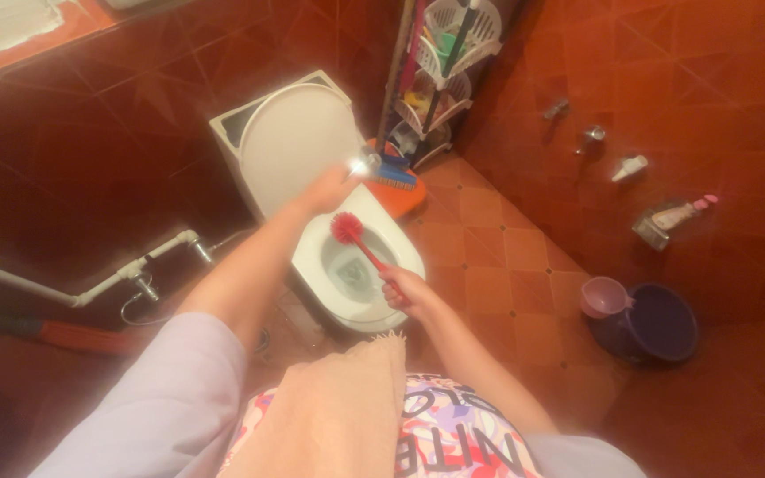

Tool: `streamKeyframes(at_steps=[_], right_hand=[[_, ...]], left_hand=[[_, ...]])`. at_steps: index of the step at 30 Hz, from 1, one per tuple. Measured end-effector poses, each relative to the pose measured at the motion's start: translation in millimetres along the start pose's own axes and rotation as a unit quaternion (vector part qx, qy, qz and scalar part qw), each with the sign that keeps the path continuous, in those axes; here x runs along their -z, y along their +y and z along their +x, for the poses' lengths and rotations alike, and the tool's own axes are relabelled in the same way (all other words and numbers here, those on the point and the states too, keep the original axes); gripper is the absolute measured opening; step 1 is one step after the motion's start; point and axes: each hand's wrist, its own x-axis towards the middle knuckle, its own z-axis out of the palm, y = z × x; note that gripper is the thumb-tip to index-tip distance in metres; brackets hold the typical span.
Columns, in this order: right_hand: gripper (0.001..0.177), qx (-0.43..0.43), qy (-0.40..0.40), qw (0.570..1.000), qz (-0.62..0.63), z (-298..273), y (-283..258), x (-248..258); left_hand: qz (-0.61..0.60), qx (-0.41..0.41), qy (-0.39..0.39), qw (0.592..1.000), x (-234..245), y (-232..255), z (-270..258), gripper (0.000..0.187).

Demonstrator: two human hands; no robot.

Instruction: The person scrubs the inside and rim of a toilet bowl using a red brush, then rinses the bowl with water from a small handheld sprayer.

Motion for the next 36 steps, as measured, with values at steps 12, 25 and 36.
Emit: streamKeyframes(at_steps=[12, 25, 36], right_hand=[[0.025, 0.008, 0.003, 1.000, 0.017, 15, 17, 33], [0.027, -0.007, -0.008, 1.000, 0.002, 24, 15, 15], [0.023, -0.011, 0.011, 1.000, 0.014, 39, 22, 31]], left_hand=[[-0.283, 0.218, 0.017, 0.934, -59, -39, -11, 0.039], [-0.298, 0.326, 0.093, 0.892, -23, -133, -94, 0.042], [-0.242, 0.361, 0.079, 0.897, -42, -121, -124, 0.043]])
